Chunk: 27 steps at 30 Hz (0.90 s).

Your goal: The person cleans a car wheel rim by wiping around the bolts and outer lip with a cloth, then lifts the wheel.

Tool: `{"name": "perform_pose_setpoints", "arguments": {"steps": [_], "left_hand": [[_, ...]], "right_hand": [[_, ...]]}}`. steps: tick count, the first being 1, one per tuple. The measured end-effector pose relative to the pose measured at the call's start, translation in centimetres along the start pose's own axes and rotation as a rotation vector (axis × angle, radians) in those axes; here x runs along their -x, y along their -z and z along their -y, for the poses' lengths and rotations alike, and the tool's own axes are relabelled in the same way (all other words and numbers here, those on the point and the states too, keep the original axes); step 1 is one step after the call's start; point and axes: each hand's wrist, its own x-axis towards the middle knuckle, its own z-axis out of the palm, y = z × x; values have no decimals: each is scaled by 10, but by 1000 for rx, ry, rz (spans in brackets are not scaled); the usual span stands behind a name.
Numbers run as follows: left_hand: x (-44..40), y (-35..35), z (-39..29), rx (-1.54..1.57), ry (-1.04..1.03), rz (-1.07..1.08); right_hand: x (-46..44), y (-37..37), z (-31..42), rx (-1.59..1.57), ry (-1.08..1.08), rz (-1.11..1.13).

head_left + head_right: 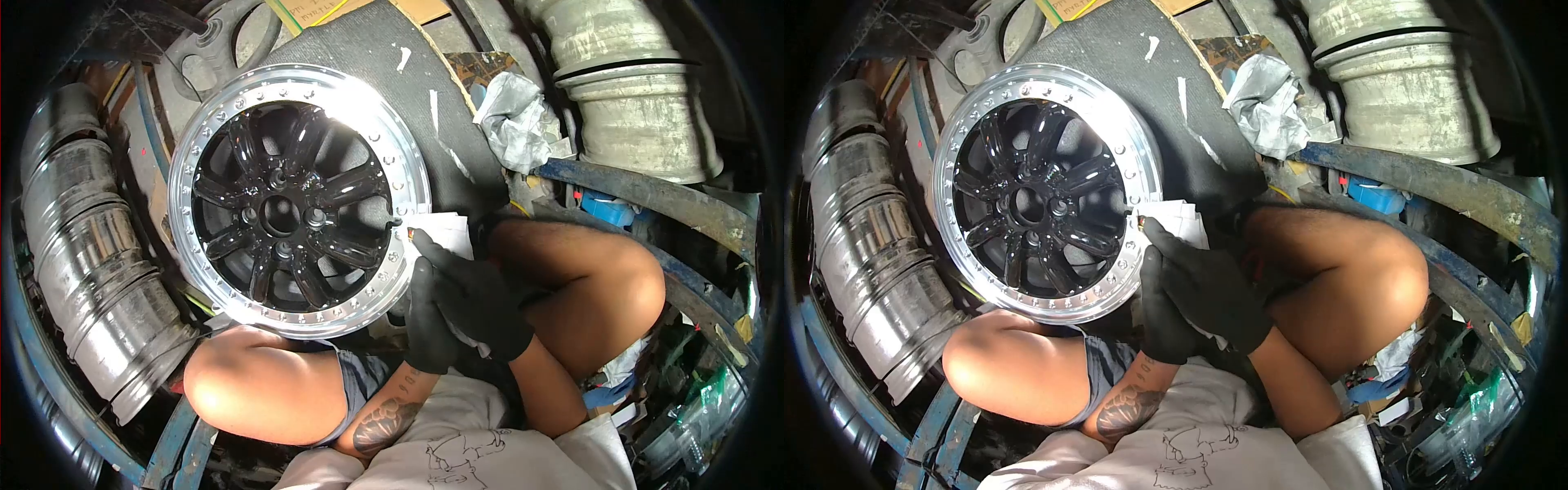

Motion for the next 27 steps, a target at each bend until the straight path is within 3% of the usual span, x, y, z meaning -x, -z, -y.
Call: {"name": "perform_pose_setpoints", "arguments": {"steps": [1,3,5,7,13,14,16,17,19,21,24,27], "left_hand": [[5,-18,0,-357,-117,-155],[8,-24,0,-518,-241,-233],[2,-2,1,-83,-153,50],[-4,26,7,442,75,303],[-11,32,19,2005,611,774],[-13,32,21,1915,543,753],[-18,44,18,877,220,502],[-16,44,13,761,189,494],[-15,42,11,721,211,509],[-18,41,8,881,309,544],[-11,37,-12,950,295,490],[-9,36,-8,981,381,484]], "right_hand": [[2,2,2,26,-30,18],[6,8,7,78,-84,55],[15,8,8,147,-52,33],[14,7,10,152,-41,18],[9,4,9,104,-27,-6],[8,3,7,90,-5,-17],[3,4,6,93,-9,7],[0,8,7,111,-39,39],[-5,15,10,96,-73,83],[-11,23,15,32,-74,120],[-17,19,5,-11,77,65],[-12,18,9,81,38,69]]}}
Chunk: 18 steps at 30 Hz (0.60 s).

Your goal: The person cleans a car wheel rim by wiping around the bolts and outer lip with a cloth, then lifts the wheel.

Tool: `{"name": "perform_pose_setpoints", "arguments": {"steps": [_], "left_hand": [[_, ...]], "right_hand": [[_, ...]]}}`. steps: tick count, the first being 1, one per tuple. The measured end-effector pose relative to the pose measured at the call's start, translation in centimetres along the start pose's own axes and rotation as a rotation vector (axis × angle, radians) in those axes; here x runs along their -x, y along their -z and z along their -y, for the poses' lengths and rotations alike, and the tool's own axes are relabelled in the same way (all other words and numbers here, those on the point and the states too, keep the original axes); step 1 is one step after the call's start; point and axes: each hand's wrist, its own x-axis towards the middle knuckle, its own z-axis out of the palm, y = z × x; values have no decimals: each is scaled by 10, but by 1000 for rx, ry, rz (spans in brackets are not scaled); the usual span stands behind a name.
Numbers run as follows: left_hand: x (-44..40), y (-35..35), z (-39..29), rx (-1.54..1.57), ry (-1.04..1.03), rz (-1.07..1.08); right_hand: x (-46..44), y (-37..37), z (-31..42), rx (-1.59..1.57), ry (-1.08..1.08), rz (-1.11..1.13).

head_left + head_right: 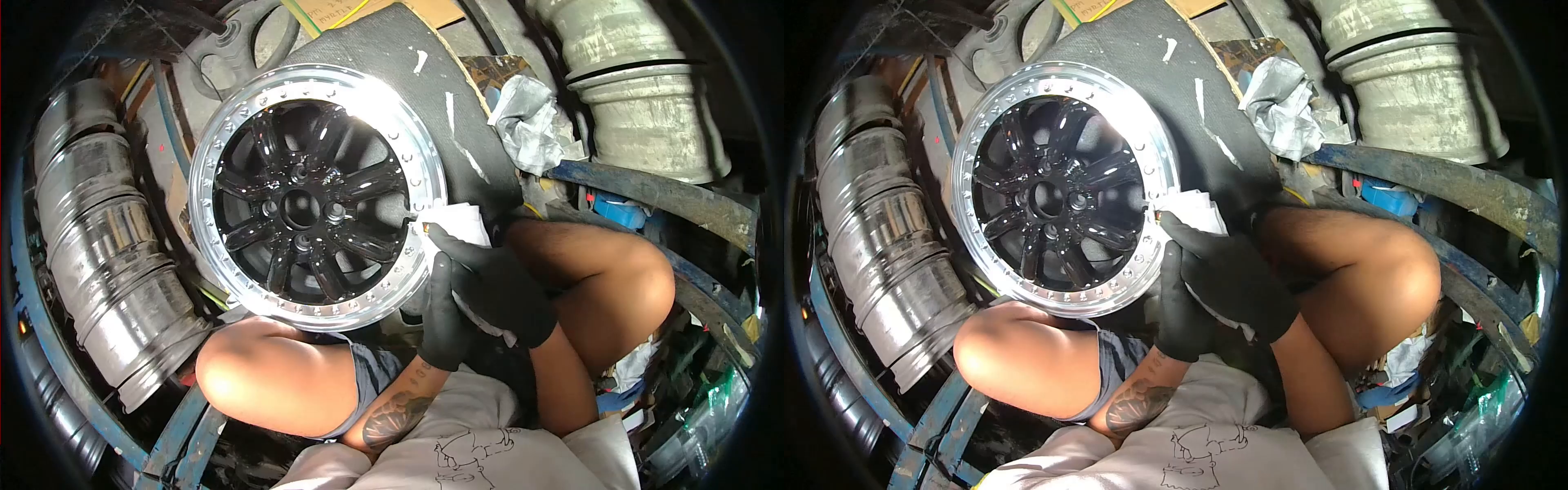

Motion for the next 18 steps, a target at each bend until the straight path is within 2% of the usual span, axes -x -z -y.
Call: {"name": "perform_pose_setpoints", "arguments": {"steps": [3,6,9,11,13,14,16,18], "left_hand": [[0,2,-1,-19,-42,79],[2,8,15,-4,-119,-18],[-12,16,37,-733,-175,-232],[-23,19,50,-1224,-205,-364],[-28,11,51,-1322,-362,-486],[-30,5,52,-1166,-496,-539],[-23,-2,48,-1149,-635,-591],[-11,-6,41,-1414,-677,-626]], "right_hand": [[6,0,14,73,-82,20],[16,-1,22,128,-144,45],[21,-4,18,145,-93,38],[19,-12,3,154,36,-3],[18,-14,1,168,53,-10],[17,-16,4,175,5,6],[15,-18,16,231,-3,-31],[16,-16,31,302,50,-124]]}}
